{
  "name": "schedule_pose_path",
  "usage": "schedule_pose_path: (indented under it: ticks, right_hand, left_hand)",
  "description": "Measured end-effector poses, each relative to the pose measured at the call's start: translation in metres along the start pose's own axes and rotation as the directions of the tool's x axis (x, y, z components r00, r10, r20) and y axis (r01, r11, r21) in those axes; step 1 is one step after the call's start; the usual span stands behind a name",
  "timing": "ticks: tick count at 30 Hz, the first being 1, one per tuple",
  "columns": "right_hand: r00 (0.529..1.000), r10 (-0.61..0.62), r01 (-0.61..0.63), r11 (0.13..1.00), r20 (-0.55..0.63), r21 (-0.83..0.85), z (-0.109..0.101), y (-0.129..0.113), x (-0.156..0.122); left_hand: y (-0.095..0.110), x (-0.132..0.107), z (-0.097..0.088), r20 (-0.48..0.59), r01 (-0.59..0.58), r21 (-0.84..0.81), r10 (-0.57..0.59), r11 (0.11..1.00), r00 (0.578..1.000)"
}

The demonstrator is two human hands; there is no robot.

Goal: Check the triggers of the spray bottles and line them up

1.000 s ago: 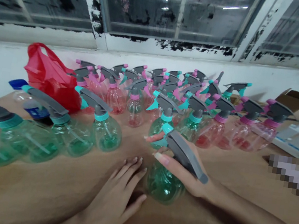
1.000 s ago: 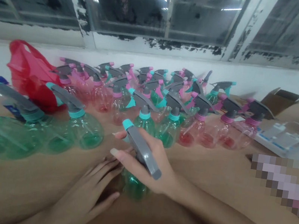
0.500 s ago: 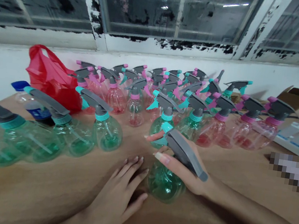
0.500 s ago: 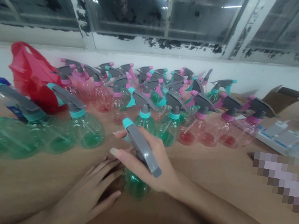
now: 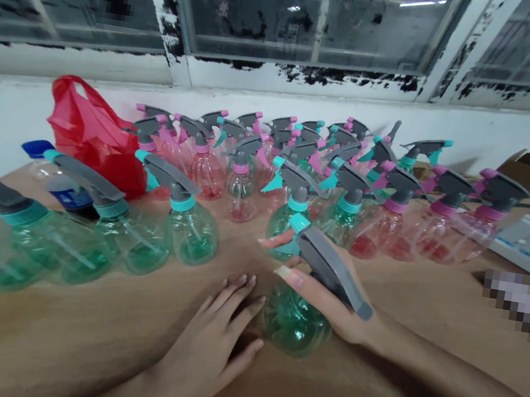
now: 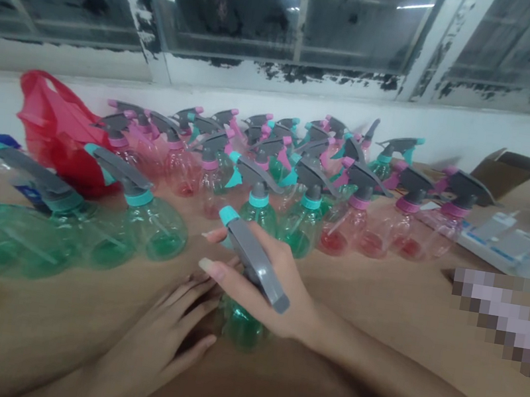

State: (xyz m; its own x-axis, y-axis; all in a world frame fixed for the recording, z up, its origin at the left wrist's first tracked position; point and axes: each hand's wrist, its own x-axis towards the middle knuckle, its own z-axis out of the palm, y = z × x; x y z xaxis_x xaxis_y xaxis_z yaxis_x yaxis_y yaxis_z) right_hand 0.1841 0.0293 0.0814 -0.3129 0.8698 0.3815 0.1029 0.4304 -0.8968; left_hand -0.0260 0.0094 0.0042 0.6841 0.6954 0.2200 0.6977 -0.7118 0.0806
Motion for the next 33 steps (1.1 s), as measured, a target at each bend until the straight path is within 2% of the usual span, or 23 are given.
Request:
schedule_pose_path:
  ticks: [5, 9, 13, 22, 25, 28, 33]
  right_hand:
    - [1.000, 0.004, -0.004, 1.000, 0.019, -0.015, -0.0013, 0.0012, 0.0001]
    - [0.997, -0.078, 0.079, 0.994, 0.023, -0.071, -0.0037, 0.0019, 0.0018]
    - [0.992, -0.124, 0.125, 0.991, 0.024, -0.053, -0.0061, 0.0034, 0.0007]
    - [0.998, -0.057, 0.055, 0.992, -0.020, -0.113, -0.0036, 0.0025, -0.0016]
    - [0.998, -0.045, 0.042, 0.997, -0.050, -0.070, -0.0014, 0.0035, -0.0019]
    - [1.000, -0.007, 0.007, 1.000, -0.026, 0.008, -0.0002, 0.0051, -0.0030]
    - [1.000, -0.010, 0.010, 1.000, -0.023, 0.001, -0.0003, 0.0074, -0.0039]
  left_hand:
    - [0.0007, 0.0004, 0.0003, 0.025, 0.004, 0.011, -0.004, 1.000, 1.000]
    - [0.0008, -0.0004, 0.0004, 0.034, 0.011, 0.021, -0.012, 1.000, 0.999]
    - [0.0010, -0.0004, -0.0013, 0.036, 0.002, 0.016, -0.002, 1.000, 0.999]
    - [0.0002, -0.0015, 0.0007, 0.032, -0.001, 0.034, 0.000, 0.999, 0.999]
    - [0.0002, -0.0027, 0.0027, 0.025, -0.006, 0.039, 0.005, 0.999, 1.000]
    - [-0.0004, -0.0031, 0.0040, 0.028, -0.003, 0.052, 0.001, 0.999, 1.000]
    - [-0.0014, -0.0033, 0.0040, 0.025, -0.012, 0.060, 0.010, 0.998, 1.000]
